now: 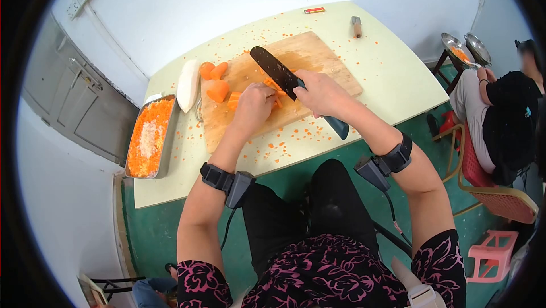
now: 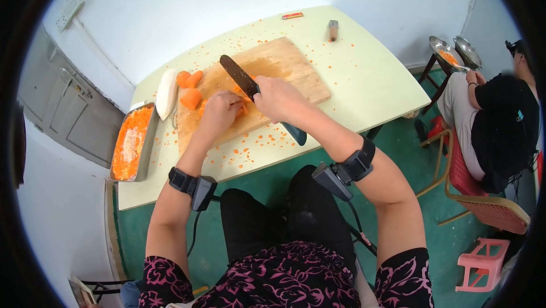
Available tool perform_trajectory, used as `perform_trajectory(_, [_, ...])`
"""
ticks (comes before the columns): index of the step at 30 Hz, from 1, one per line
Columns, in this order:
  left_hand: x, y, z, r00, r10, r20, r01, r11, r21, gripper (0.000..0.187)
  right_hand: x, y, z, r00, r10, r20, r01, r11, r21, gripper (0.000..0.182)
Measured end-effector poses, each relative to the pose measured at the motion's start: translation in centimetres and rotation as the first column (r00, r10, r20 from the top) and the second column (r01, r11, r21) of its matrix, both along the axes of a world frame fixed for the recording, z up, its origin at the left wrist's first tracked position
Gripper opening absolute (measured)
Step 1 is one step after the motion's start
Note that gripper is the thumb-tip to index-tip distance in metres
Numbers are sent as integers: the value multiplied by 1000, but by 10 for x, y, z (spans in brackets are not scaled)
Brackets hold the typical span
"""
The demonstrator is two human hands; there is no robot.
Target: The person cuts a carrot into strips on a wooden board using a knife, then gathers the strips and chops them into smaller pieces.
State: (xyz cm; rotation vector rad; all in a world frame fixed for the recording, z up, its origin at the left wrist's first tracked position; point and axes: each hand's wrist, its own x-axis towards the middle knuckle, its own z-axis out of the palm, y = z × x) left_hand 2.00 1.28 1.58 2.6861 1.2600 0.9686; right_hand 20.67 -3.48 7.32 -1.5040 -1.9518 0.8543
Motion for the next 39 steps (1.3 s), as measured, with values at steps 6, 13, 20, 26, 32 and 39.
perform_trajectory(6, [-3, -3, -1, 995, 18, 102, -13, 999, -46, 12, 2, -3, 1, 998, 20, 67, -20, 1000, 0, 28])
perform_trajectory(13, [1, -17, -5, 1000, 11, -2, -11, 997, 81, 14, -5, 0, -4, 973, 58, 225, -74, 995, 63, 27])
perform_trajectory(20, [3, -19, -5, 1000, -13, -19, 15, 993, 118, 12, -8, 6, -13, 959, 40, 281, -74, 991, 111, 29])
perform_trajectory(26, [1, -18, -10, 1000, -28, -2, 28, 987, 156, 12, -7, 3, -12, 959, 4, 284, -64, 978, 200, 27])
perform_trajectory(32, [2, -17, -12, 999, -37, -4, 37, 982, 183, 11, -10, 0, -11, 949, 14, 316, -77, 979, 190, 16])
perform_trajectory(39, [2, -19, -11, 1000, -27, -14, 29, 984, 178, 11, -15, -1, -8, 929, 25, 369, -104, 975, 197, 14])
